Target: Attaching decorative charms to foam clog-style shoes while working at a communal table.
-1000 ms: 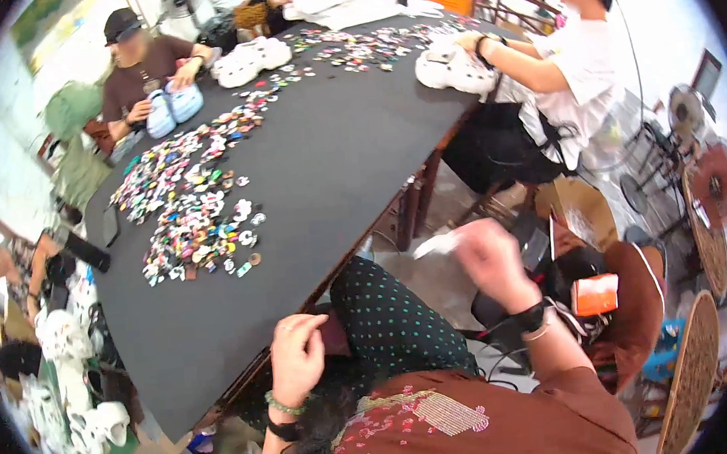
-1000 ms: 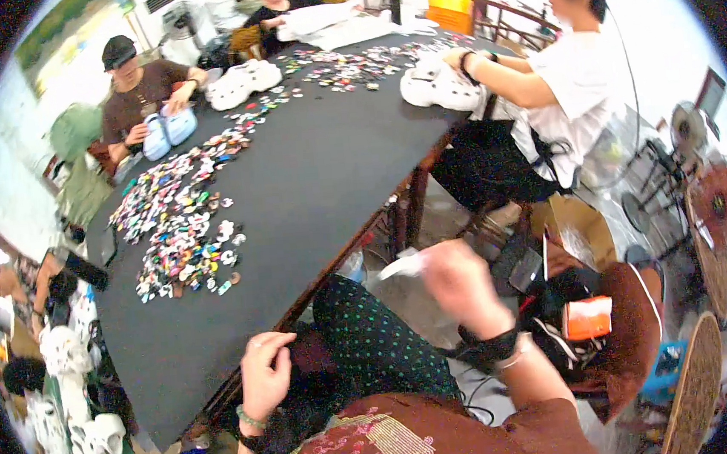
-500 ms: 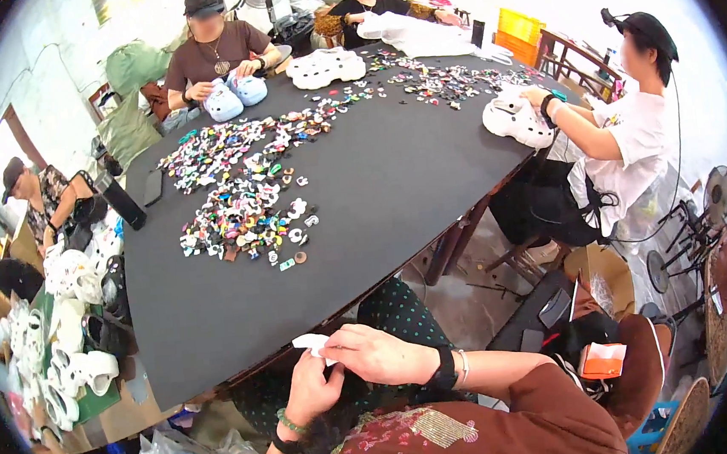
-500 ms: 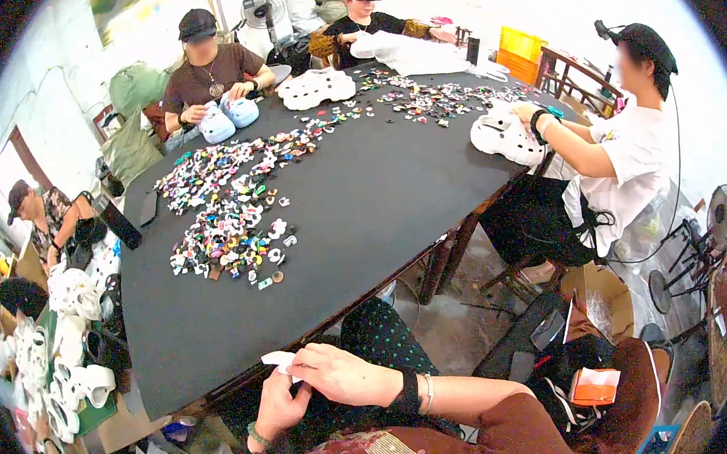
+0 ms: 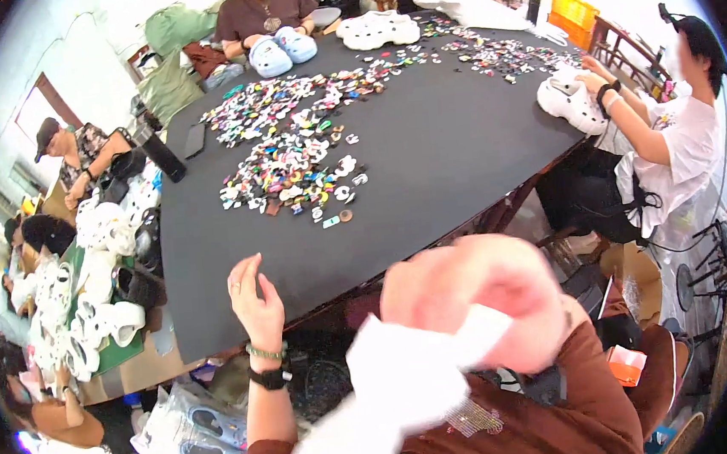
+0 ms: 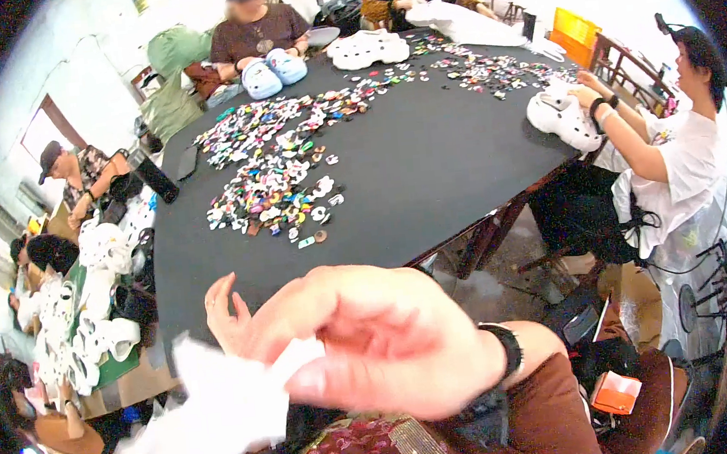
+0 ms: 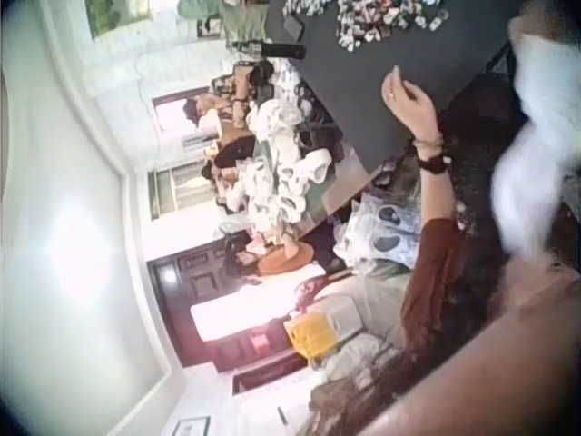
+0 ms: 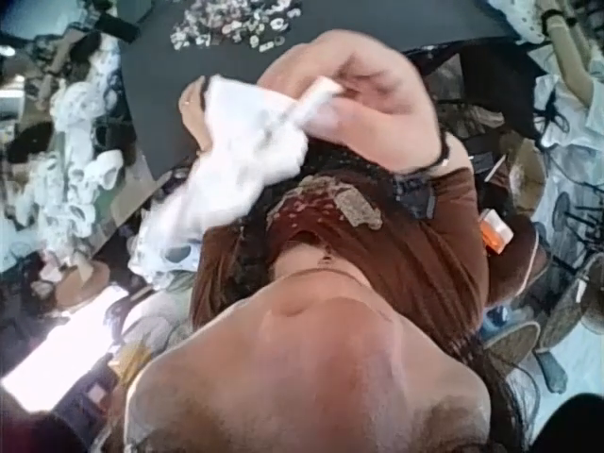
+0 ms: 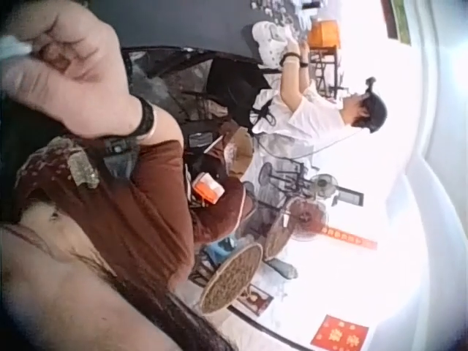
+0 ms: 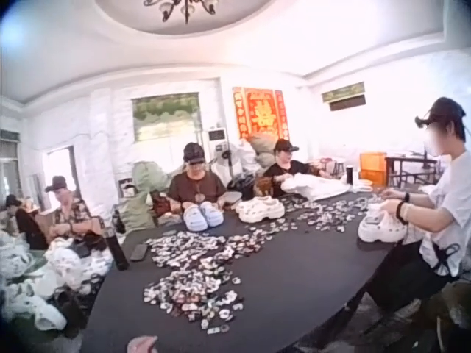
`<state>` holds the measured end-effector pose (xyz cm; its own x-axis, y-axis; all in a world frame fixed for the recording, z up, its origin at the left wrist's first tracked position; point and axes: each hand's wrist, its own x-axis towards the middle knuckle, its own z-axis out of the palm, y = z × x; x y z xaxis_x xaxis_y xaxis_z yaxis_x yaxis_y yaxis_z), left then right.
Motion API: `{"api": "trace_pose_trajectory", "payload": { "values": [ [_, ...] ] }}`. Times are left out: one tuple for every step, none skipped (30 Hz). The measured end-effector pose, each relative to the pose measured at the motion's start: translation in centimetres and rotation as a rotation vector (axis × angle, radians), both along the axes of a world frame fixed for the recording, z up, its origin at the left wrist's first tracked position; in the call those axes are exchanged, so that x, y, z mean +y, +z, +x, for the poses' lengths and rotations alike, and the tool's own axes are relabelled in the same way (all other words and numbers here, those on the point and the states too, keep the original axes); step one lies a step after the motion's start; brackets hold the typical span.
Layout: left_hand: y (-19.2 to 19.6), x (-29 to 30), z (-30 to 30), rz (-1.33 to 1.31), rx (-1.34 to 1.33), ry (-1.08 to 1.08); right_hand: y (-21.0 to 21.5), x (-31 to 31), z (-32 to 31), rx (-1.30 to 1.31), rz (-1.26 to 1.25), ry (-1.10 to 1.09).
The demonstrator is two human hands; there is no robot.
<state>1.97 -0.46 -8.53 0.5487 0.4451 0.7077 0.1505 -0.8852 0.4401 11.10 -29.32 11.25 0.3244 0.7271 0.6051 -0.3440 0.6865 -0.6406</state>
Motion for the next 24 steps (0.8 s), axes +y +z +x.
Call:
{"api": "trace_pose_trajectory", "payload": {
  "values": [
    [-0.5, 1.0, 0.3, 0.041, 0.011, 0.048, 2.2, 0.0, -1.5, 0.148, -0.071, -0.07],
    [-0.7, 1.7, 0.6, 0.095, 0.023, 0.065, 3.1, 0.2, -3.2, 0.286, 0.057, -0.074],
    [-1.1, 2.2, 0.5, 0.096, 0.027, 0.082, 3.4, 0.2, -3.3, 0.22, 0.127, -0.056],
    [-1.8, 2.5, 0.2, 0.096, 0.032, 0.099, 3.3, 0.4, -3.3, 0.155, 0.197, -0.039],
    [-2.8, 2.7, 0.1, 0.057, 0.078, 0.121, 3.1, 1.1, -3.6, 0.162, 0.194, -0.024],
    [-3.7, 2.9, 0.4, 0.02, 0.092, 0.111, 2.5, 2.3, -4.0, 0.257, 0.403, 0.125],
    [-4.5, 2.9, 0.3, 0.066, 0.119, 0.137, 1.4, 3.2, -4.2, 0.353, 0.611, 0.272],
    [-4.7, 2.6, 0.7, 0.11, 0.146, 0.16, -1.4, 2.8, -5.0, 0.355, 0.621, 0.213],
    [-4.5, 2.2, 0.7, 0.13, 0.129, 0.161, -1.0, 1.8, -5.0, 0.399, 0.516, 0.221],
    [-4.7, 2.2, 0.4, 0.123, 0.137, 0.17, -0.4, 1.0, -5.1, 0.44, 0.41, 0.226],
    [-4.6, 2.2, 0.6, 0.125, 0.158, 0.197, -0.1, 0.8, -5.2, 0.442, 0.411, 0.215],
    [-4.5, 2.2, 0.8, 0.128, 0.179, 0.221, 0.1, 0.7, -5.1, 0.397, 0.36, 0.168],
    [-4.4, 2.2, 0.7, 0.115, 0.189, 0.22, 0.5, 0.6, -4.9, 0.352, 0.309, 0.118],
    [-4.6, 2.3, 1.3, 0.119, 0.197, 0.186, 2.6, 3.9, -5.2, 0.551, 0.67, 0.357],
    [-5.3, 2.7, 0.7, 0.13, 0.182, 0.205, 2.1, 4.0, -5.2, 0.561, 0.665, 0.342],
    [-5.5, 2.8, 0.5, 0.148, 0.165, 0.21, 3.1, 5.1, -3.1, 0.547, 0.67, 0.308],
    [-5.2, 3.0, 0.8, 0.143, 0.185, 0.201, 3.2, 4.6, -3.4, 0.528, 0.678, 0.267],
    [-5.1, 2.8, 1.2, 0.165, 0.176, 0.2, 3.2, 4.2, -3.7, 0.507, 0.685, 0.226],
    [-5.0, 2.9, 0.9, 0.18, 0.181, 0.21, 2.8, 4.2, -3.9, 0.505, 0.684, 0.213],
    [-4.9, 2.9, 0.7, 0.195, 0.185, 0.222, 2.4, 4.3, -4.1, 0.503, 0.683, 0.2],
    [-5.2, 3.1, 0.3, 0.199, 0.184, 0.227, 2.0, 4.3, -4.2, 0.501, 0.682, 0.189],
    [-5.1, 2.9, 0.1, 0.194, 0.193, 0.23, 1.9, 4.3, -4.1, 0.492, 0.678, 0.183],
    [-4.8, 2.6, 0.4, 0.184, 0.193, 0.216, 1.9, 3.4, -4.1, 0.477, 0.68, 0.163],
    [-4.6, 2.4, 0.8, 0.174, 0.193, 0.205, 1.8, 3.0, -4.1, 0.463, 0.681, 0.145]
  ]
}}
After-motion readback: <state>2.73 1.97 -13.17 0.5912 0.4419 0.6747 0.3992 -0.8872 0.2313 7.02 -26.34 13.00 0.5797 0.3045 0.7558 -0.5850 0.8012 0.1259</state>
